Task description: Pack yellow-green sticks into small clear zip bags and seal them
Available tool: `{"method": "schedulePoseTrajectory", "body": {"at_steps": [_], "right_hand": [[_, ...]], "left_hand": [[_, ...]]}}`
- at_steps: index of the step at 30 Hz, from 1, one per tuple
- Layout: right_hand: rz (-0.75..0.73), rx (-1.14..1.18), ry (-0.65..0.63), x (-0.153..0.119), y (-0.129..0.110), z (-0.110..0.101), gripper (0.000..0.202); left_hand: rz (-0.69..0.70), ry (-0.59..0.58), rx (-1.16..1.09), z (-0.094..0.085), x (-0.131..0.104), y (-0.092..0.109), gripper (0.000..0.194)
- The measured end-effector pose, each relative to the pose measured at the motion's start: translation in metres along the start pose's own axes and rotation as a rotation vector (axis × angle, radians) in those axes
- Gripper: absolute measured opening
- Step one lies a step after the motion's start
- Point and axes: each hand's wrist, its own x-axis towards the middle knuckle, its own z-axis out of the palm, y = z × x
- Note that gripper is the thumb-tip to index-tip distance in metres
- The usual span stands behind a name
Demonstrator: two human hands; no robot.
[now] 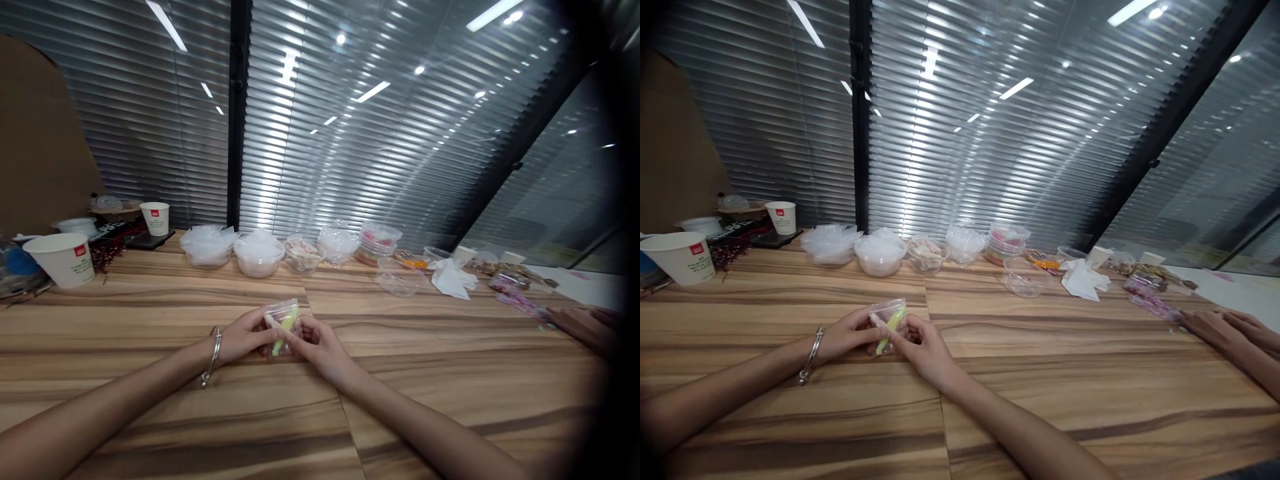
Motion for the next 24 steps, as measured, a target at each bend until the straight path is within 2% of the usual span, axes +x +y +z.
{"method": "schedulePoseTrajectory", "body": {"at_steps": [5, 12, 18, 24], "right_hand": [[0.006, 0.035, -0.061, 0.002, 0.003, -0.001, 0.03], [0.001, -0.006, -0.019, 0.005, 0.013, -0.002, 0.028], [-0.009, 0.026, -0.05, 0.002, 0.014, -0.001, 0.027], [0.016, 0.164, -0.117, -0.001, 0.003, 0.0, 0.03]], "left_hand": [[0.014, 0.055, 0.023, 0.0, -0.001, 0.002, 0.041], [0.037, 0.063, 0.029, 0.0, -0.002, 0.006, 0.039], [0.017, 0.061, 0.005, -0.001, -0.002, 0.006, 0.043], [-0.015, 0.013, -0.124, -0.002, -0.003, 0.013, 0.029]]}}
